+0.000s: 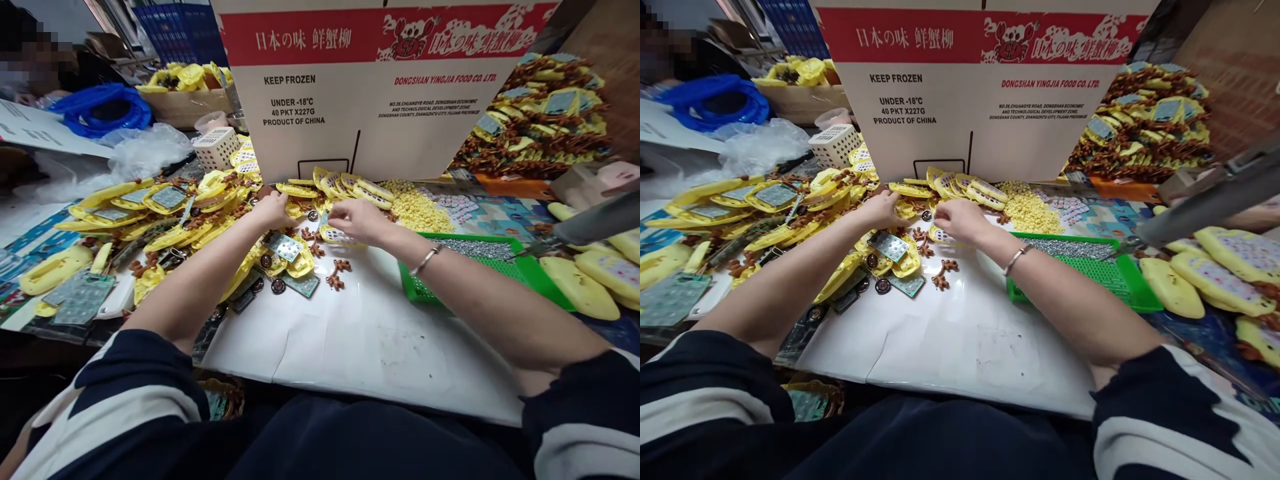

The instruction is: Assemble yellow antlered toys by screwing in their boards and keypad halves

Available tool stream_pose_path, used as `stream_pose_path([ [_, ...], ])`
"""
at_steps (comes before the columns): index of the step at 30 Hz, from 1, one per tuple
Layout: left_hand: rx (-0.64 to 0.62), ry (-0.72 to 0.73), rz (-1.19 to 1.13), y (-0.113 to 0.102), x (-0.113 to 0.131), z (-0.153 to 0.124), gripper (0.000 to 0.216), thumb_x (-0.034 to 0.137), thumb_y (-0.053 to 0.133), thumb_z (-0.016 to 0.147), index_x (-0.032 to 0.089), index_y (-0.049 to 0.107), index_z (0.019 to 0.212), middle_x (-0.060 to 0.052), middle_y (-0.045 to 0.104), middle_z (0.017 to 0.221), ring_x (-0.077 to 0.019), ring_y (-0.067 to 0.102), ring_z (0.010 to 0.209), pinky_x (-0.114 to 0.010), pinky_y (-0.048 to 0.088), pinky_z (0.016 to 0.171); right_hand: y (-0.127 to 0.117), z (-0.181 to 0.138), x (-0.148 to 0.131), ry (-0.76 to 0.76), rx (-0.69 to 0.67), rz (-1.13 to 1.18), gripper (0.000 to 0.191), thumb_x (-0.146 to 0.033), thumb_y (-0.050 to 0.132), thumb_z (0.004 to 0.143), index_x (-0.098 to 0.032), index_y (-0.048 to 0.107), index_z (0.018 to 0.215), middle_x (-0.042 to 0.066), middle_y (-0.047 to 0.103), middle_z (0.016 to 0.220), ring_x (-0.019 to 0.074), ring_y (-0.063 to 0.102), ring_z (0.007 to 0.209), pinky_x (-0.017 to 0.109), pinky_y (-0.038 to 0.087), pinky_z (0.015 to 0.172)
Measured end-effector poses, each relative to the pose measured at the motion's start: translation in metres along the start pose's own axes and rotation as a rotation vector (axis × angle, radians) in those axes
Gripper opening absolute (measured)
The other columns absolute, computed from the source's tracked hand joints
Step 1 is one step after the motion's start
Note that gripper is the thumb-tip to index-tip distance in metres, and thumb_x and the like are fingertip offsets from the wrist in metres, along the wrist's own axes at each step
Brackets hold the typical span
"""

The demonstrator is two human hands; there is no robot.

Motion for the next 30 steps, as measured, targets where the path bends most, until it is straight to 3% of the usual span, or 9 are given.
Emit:
stream_pose_path([
  [5,0.004,-0.012,-0.186,-0.010,-0.013,-0.003,0.069,0.043,0.072,0.058,0.011,0.057,0.118,-0.018,0.059,0.122,-0.0346,0.056,0.113,-0.040,0.044,0.097,0.008,0.035,-0.012,0.032,0.121,0.120,0.017,-0.016,0.055,0.081,-0.013,0.071,0.083,0.006,0.070,0.082,0.0149,0.060,0.077,0.029,0.043,0.073],
  [10,0.058,-0.058,-0.454,-0.035,-0.033,-0.006,0.056,0.047,0.057,0.069,0.014,0.059,0.114,-0.011,0.065,0.111,-0.0269,0.062,0.099,-0.036,0.051,0.084,0.010,0.039,0.003,0.144,0.188,0.446,0.012,-0.014,0.057,0.076,-0.011,0.068,0.080,0.003,0.067,0.075,0.0126,0.057,0.071,0.027,0.044,0.070],
  [13,0.101,-0.049,-0.817,-0.047,-0.037,-0.011,0.054,0.043,0.044,0.074,0.013,0.055,0.118,-0.011,0.064,0.106,-0.0253,0.062,0.093,-0.036,0.053,0.077,0.018,0.035,0.010,0.191,0.157,0.567,0.008,-0.013,0.058,0.074,-0.012,0.066,0.076,0.002,0.064,0.072,0.0120,0.056,0.068,0.028,0.046,0.071],
  [16,0.038,0.006,-1.187,-0.056,-0.029,-0.021,0.051,0.036,0.039,0.077,0.011,0.054,0.119,-0.011,0.065,0.104,-0.0230,0.061,0.091,-0.037,0.052,0.080,0.028,0.032,0.009,0.231,0.094,0.661,0.006,-0.012,0.058,0.074,-0.013,0.063,0.078,0.001,0.062,0.070,0.0115,0.057,0.065,0.028,0.047,0.068],
  [21,-0.075,0.173,-1.247,-0.077,-0.005,-0.045,0.055,0.039,0.035,0.085,0.016,0.045,0.134,-0.008,0.065,0.114,-0.0218,0.058,0.098,-0.039,0.050,0.088,0.033,0.030,-0.007,0.255,0.017,0.801,0.025,-0.008,0.057,0.072,-0.015,0.059,0.096,0.003,0.064,0.085,0.0120,0.059,0.070,0.028,0.050,0.067],
  [25,-0.060,0.267,-1.218,-0.090,0.016,-0.066,0.062,0.040,0.026,0.089,0.011,0.032,0.144,-0.011,0.062,0.122,-0.0237,0.058,0.103,-0.040,0.050,0.085,0.027,0.021,-0.016,0.242,0.013,0.890,0.052,0.002,0.050,0.063,-0.018,0.055,0.110,0.005,0.062,0.103,0.0129,0.061,0.079,0.028,0.052,0.069],
  [27,-0.051,0.284,-1.218,-0.092,0.024,-0.077,0.065,0.041,0.027,0.087,0.008,0.031,0.143,-0.014,0.061,0.123,-0.0255,0.058,0.105,-0.041,0.050,0.084,0.020,0.012,-0.012,0.244,0.064,0.920,0.052,0.005,0.044,0.061,-0.018,0.057,0.106,0.004,0.062,0.101,0.0123,0.061,0.080,0.028,0.052,0.070],
  [30,-0.087,0.300,-1.290,-0.089,0.035,-0.093,0.065,0.040,0.032,0.083,0.008,0.034,0.140,-0.016,0.062,0.122,-0.0282,0.059,0.106,-0.042,0.051,0.081,0.004,-0.008,0.003,0.270,0.202,0.912,0.036,0.003,0.039,0.067,-0.016,0.060,0.090,0.003,0.062,0.087,0.0111,0.059,0.074,0.030,0.050,0.072],
])
Point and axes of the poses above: each hand's wrist, its own z-axis towards the middle knuckle, its own y-axis out of the palm, x = y × z, the point moved 7 cm from there along z, towards the middle knuckle
